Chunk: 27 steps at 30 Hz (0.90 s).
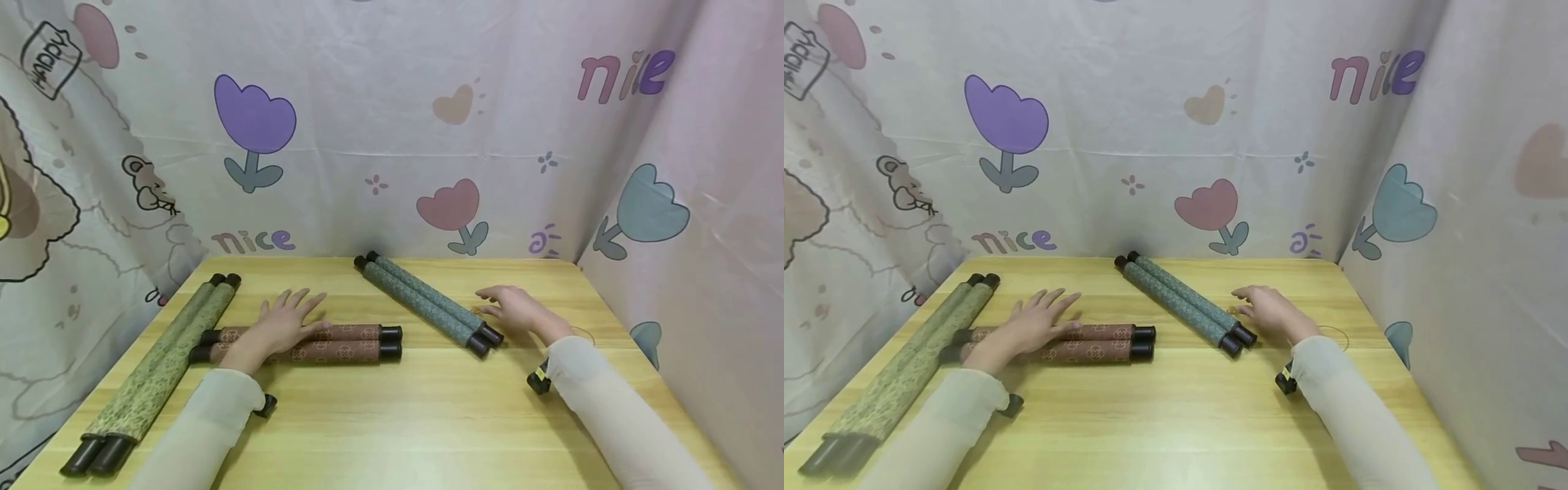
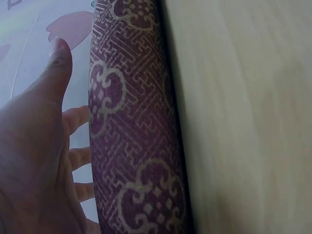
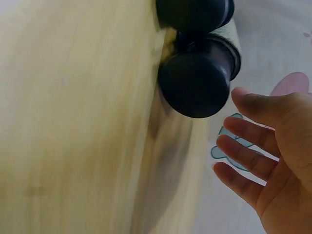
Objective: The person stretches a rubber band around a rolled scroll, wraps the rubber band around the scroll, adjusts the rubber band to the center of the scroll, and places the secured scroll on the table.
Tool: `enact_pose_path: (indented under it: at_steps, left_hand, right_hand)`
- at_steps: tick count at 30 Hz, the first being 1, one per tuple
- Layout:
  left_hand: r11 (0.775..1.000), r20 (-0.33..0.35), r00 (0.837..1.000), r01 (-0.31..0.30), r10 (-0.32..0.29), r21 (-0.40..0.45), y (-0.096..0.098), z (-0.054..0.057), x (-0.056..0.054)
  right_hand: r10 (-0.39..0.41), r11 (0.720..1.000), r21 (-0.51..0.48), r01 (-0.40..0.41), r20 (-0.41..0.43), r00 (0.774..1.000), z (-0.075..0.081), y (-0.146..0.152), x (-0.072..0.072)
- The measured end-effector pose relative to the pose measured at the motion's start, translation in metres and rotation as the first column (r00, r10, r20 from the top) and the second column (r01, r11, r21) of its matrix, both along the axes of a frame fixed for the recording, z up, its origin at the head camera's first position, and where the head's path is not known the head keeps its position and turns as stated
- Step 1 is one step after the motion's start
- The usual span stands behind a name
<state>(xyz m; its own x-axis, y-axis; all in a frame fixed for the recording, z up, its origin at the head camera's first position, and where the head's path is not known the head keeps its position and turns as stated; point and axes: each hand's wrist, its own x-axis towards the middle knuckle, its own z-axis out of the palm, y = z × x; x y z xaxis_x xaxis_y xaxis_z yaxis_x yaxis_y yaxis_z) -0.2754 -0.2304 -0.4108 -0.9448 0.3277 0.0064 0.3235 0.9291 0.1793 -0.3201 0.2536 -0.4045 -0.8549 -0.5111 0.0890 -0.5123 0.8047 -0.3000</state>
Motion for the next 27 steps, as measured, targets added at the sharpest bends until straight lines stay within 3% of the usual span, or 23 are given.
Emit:
enact_pose_path:
  at_steps: [6, 13, 27]
  left_hand:
    - [1.000, -0.028, 0.999, 0.023, -0.023, 0.003, 0.006, 0.001, -0.002]
    - [1.000, -0.010, 1.000, 0.028, -0.028, 0.014, 0.012, -0.001, -0.003]
    - [0.998, 0.001, 0.999, 0.037, -0.037, 0.053, 0.025, 0.001, -0.005]
  right_hand:
    - [0.002, 1.000, -0.013, -0.001, 0.052, 0.999, -0.004, -0.003, -0.007]
    - [0.015, 1.000, -0.004, -0.015, 0.110, 0.994, -0.010, -0.004, -0.013]
    - [0.013, 0.999, 0.032, -0.015, 0.051, 0.999, -0.016, -0.013, -0.016]
